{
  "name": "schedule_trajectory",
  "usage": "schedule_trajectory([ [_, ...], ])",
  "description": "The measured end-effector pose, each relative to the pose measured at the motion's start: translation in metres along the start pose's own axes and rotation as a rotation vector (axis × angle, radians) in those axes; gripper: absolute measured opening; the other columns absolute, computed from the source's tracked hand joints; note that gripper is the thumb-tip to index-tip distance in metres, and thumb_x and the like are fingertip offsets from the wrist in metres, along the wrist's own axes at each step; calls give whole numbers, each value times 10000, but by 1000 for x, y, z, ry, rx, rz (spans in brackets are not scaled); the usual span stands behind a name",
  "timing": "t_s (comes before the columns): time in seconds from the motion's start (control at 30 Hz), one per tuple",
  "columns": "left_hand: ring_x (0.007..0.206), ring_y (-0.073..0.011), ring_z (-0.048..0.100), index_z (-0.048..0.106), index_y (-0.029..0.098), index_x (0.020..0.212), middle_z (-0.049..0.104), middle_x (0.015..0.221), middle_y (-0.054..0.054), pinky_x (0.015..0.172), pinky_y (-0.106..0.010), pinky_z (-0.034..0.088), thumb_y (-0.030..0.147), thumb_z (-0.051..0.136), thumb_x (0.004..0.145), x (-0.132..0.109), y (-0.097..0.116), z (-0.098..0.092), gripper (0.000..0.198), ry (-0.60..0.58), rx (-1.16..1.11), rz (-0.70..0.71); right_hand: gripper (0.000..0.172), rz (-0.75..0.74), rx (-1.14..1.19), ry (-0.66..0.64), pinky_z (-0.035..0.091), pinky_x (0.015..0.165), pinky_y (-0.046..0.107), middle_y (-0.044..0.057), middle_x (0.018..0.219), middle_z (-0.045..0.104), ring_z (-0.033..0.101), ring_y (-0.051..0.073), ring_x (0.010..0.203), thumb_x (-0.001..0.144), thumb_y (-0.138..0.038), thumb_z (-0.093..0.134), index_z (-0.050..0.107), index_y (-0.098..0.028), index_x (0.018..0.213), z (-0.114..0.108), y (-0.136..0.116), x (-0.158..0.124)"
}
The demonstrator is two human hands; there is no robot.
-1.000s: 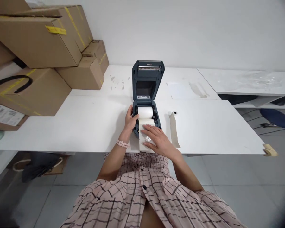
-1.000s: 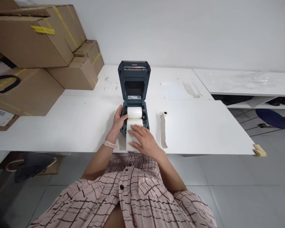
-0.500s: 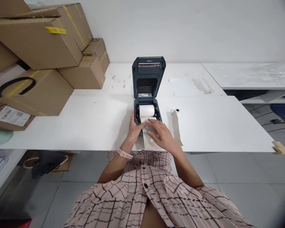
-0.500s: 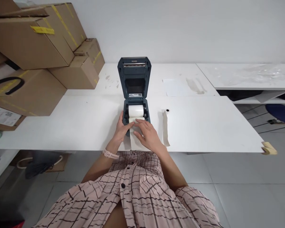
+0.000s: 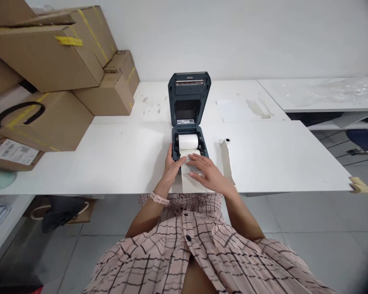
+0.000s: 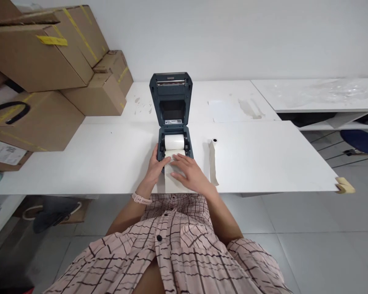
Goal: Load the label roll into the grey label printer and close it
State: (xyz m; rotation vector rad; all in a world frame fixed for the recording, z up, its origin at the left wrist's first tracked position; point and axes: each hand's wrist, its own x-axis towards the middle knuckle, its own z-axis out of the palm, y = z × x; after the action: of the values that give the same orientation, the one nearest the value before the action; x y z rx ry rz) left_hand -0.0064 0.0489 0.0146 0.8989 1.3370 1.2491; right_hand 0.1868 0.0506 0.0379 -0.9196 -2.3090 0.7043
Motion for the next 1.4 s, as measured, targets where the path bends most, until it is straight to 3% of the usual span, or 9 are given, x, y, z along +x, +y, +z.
schedule_trajectory([
  [0.17,1488,-360,475,185,335,1659,429,1669,-98,1146,-464,514,499,797,822,-17,-10,-2,1050,-67,13,-7,573,-7,89,445,338,1259,607,87,1581,534,455,310,1503,1011,-638,494,518,-315,1484,-74,31,72],
  [0.33,1533,-352,410,211,325,1654,386,1693,-90,1199,-442,464,508,805,816,-30,-16,-6,1043,-65,44,8,727,28,308,400,268,1299,520,5,1707,351,263,269,1608,961,-808,369,405,-359,1531,-126,62,198],
  [0.43,1543,-342,395,215,318,1654,379,1695,-93,1215,-442,444,494,809,815,-29,-18,-8,1043,-80,44,30,789,110,385,356,279,1291,528,42,1650,444,351,290,1563,946,-850,300,495,-289,1465,-128,58,226],
  [0.67,1567,-321,355,224,330,1649,328,1723,-76,1227,-415,424,536,811,800,-28,-25,-10,1053,-99,68,55,666,-26,215,530,396,1230,399,12,1422,633,540,214,1387,1019,-764,233,633,-315,1305,-86,4,118],
  [0.87,1638,-296,166,74,331,1679,88,1788,-46,1285,-387,326,735,585,885,-36,-18,-16,1027,-13,39,26,352,202,316,473,524,1084,474,47,1111,743,686,245,1145,1031,-547,490,704,-314,1185,-21,4,31],
  [0.97,1648,-295,101,100,347,1675,57,1791,-23,1308,-419,287,748,538,902,-30,-7,-15,975,70,15,34,399,274,441,550,455,1179,511,46,1288,706,623,264,1297,937,-541,659,661,-331,1277,1,19,16],
  [1.1,1620,-357,217,247,347,1647,266,1749,-53,1277,-475,370,673,671,864,-18,4,-8,948,20,-32,15,897,387,712,532,300,1292,578,29,1681,389,304,316,1589,775,-572,821,415,-379,1551,13,41,17],
  [1.23,1488,-369,470,434,301,1557,511,1606,-102,1189,-510,473,587,710,872,-14,3,-5,792,-67,-80,74,1046,495,1013,326,398,1244,603,71,1677,401,399,350,1542,754,-584,820,296,-340,1627,17,53,18],
  [1.4,1437,-362,521,492,259,1505,545,1566,-124,1138,-486,512,583,727,848,-11,-9,-6,770,2,-36,135,983,504,1021,346,430,1224,614,50,1642,464,491,344,1477,766,-555,818,336,-375,1603,21,53,15],
])
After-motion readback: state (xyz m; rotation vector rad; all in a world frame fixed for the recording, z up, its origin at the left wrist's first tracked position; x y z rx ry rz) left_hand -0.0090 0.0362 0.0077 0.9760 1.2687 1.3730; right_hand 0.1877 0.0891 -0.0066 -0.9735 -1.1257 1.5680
